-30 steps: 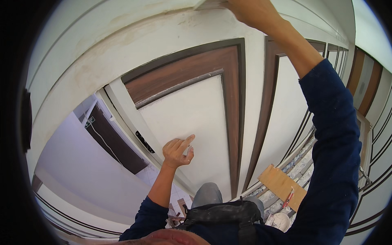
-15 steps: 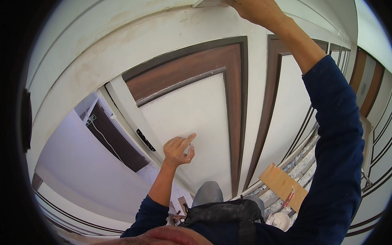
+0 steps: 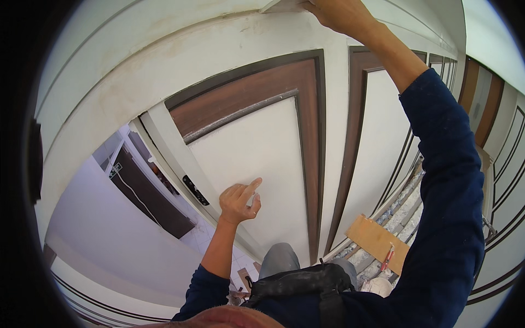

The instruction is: The person applies plaster to the ceiling area above a door frame using a trowel and hawk. They repeatedly scoop plaster from the hawk and smooth it onto the ceiling surface while standing on a ladder.

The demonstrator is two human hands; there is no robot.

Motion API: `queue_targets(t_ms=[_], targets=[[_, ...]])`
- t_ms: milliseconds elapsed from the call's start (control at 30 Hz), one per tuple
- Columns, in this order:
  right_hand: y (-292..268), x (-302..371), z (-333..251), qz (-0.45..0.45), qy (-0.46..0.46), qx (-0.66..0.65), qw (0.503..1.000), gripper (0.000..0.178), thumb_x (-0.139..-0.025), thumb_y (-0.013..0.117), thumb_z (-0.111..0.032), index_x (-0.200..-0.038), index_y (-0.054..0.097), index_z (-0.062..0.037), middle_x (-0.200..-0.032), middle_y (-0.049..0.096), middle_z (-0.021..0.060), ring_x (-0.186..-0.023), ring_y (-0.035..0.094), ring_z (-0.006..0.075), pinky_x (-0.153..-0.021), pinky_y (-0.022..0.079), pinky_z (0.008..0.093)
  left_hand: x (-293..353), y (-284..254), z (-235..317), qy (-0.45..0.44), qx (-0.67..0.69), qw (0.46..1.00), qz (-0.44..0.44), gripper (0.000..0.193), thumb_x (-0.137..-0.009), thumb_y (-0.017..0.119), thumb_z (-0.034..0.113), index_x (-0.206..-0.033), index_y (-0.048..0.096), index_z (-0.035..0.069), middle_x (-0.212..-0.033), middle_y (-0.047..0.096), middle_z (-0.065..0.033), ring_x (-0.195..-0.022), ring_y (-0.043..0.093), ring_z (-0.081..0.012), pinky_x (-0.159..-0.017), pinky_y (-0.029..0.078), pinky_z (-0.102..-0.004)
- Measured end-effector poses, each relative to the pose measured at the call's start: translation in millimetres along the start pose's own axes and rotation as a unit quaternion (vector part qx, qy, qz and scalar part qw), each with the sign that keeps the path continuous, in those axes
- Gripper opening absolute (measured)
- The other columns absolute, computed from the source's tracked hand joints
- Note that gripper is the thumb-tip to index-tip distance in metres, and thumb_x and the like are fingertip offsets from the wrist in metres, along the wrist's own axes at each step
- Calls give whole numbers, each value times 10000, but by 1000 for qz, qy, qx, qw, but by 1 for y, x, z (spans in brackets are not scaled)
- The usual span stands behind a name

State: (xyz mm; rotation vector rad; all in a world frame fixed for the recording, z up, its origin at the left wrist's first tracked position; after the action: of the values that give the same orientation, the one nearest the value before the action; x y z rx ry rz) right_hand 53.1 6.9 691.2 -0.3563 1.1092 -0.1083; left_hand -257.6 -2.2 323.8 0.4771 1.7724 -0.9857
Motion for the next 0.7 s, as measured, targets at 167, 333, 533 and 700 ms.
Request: queue_targets(t_ms=[167,333,533,700], targets=[[-4,0,1,-5,-11,29,1000,194,-979,630,-191,-1098,640,-38,-1050,668,178,-1065,620,379,-896,518,486,0,3,0,4,22,1000,22,493,-690,683,94,-1176,760,109,-697,653,-18,-595,627,-187,-570,529,-300],[-19,26,29,-40,51,96,993,179,-981,625,-191,-1047,638,-25,-1016,682,165,-1019,637,371,-891,513,482,-1,2,4,-2,8,1000,30,486,-681,691,108,-1161,768,111,-686,640,-13,-590,617,-183,-566,522,-293],[-6,11,9,35,-37,45,998,181,-969,634,-215,-1042,627,-50,-1002,658,160,-1020,613,357,-822,541,467,-2,5,3,5,-12,1000,9,475,-702,697,127,-1171,770,118,-695,642,0,-621,627,-166,-589,532,-283],[2,18,16,27,-28,66,997,180,-973,642,-210,-1036,620,-44,-1008,662,129,-1012,631,326,-808,564,444,-2,5,4,3,-22,1000,5,468,-712,702,132,-1175,771,121,-697,643,6,-630,633,-160,-595,535,-282]])
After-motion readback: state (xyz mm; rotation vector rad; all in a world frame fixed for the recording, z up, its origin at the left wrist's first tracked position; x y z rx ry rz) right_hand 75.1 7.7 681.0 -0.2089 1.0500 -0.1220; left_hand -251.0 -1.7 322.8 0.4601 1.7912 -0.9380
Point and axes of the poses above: each hand's wrist, its own x-axis away from the middle knuckle, its own y-axis out of the palm, z = x × y, the point moved 3 cm from there along -x, towards the middle knuckle
